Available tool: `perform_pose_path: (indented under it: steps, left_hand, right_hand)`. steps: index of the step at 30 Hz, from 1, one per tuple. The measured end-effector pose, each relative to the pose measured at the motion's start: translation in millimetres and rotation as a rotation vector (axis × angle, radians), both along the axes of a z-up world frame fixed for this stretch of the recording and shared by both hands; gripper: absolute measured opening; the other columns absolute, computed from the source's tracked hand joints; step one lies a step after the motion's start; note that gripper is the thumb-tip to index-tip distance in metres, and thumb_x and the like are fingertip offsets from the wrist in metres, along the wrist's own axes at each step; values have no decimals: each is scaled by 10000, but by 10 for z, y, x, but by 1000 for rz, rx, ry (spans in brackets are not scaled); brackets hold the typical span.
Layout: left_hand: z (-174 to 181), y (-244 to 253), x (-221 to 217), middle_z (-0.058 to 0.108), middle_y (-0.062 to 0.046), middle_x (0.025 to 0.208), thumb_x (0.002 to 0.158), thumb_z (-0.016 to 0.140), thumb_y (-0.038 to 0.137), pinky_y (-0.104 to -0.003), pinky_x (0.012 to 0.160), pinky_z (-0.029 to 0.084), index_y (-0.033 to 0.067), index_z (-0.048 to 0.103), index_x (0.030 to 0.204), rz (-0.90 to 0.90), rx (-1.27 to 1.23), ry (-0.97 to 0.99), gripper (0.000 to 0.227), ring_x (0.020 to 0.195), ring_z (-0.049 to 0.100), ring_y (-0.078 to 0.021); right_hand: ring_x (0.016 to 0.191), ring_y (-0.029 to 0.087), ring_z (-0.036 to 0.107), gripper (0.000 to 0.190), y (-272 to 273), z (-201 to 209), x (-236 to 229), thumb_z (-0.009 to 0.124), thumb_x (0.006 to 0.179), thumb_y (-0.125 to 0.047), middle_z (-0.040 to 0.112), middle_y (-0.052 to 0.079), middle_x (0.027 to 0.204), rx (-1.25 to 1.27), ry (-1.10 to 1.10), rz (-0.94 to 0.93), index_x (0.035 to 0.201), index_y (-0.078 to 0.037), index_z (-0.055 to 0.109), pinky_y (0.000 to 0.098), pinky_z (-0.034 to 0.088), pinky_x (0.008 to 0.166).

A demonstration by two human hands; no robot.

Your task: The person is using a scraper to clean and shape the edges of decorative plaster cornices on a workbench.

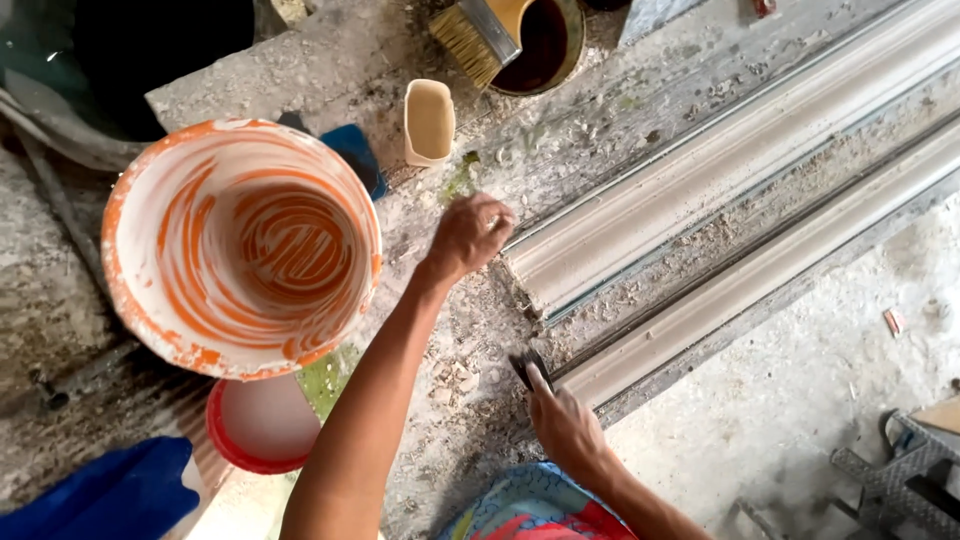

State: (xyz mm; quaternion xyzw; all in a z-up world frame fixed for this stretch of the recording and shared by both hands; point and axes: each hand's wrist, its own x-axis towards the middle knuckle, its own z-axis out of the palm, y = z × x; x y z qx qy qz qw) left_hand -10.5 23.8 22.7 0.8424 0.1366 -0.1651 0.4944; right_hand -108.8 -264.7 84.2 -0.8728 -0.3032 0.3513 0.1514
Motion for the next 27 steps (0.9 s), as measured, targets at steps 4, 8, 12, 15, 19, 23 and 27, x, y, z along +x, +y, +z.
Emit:
perform_pose_path:
  steps: [4, 8, 12, 15, 19, 23, 27]
  left_hand:
    - [-152, 79, 53, 451, -119, 1558, 975, 495, 374, -613, 1170, 272, 194, 691, 1325, -28, 376, -259, 440, 1413, 332, -436]
    - [-136, 124, -88, 338, -113, 1646, 1017, 431, 415, -648, 1197, 178, 216, 666, 1358, -134, 464, -285, 460, 1488, 197, -466]
    - [-281, 90, -179, 333, -80, 1659, 1053, 348, 430, -591, 1243, 98, 231, 646, 1383, -179, 425, -321, 488, 1554, 146, -428]
    - [-346, 139, -378, 374, -63, 1637, 1067, 304, 419, -550, 1248, 79, 186, 637, 1421, -167, 411, -411, 538, 1544, 181, -401]
    - [-470, 162, -432, 443, -54, 1607, 1073, 241, 425, -517, 1258, 103, 188, 674, 1351, -163, 365, -435, 567, 1542, 243, -360]
    - [-460, 266, -380, 559, -33, 1523, 1070, 225, 439, -503, 1281, 133, 183, 692, 1323, -124, 265, -360, 589, 1551, 305, -322]
    - [-615, 323, -391, 603, -63, 1484, 1093, 279, 470, -455, 1296, 248, 172, 656, 1361, -13, 117, -286, 550, 1517, 390, -283]
  right_hand:
    - [339, 87, 403, 510, 409, 80, 213, 354, 1080, -225, 604, 103, 598, -126, 77, -73, 1586, -157, 339, 271, 314, 256]
    - [362, 96, 353, 486, 1206, 82, 717, 339, 1113, -229, 588, 105, 590, -130, 101, -61, 1594, -166, 332, 264, 283, 275]
    - [381, 90, 395, 512, 868, 219, 459, 331, 1108, -227, 605, 123, 714, -76, 142, -126, 1617, -208, 278, 252, 318, 271]
    - [405, 86, 426, 555, 246, -79, -67, 357, 1089, -257, 641, 148, 755, -125, 149, -93, 1632, -243, 244, 264, 344, 278]
    - [402, 107, 433, 520, 596, -35, 207, 312, 1110, -241, 603, 110, 687, -73, 137, -137, 1628, -236, 264, 265, 351, 284]
    - [379, 108, 406, 517, 1521, 57, 879, 298, 1088, -223, 567, 18, 675, 97, 198, -216, 1603, -184, 267, 276, 328, 267]
    - [411, 82, 416, 497, 1107, 167, 434, 341, 1112, -215, 567, 186, 1041, 66, 75, -159, 1608, -189, 337, 251, 339, 304]
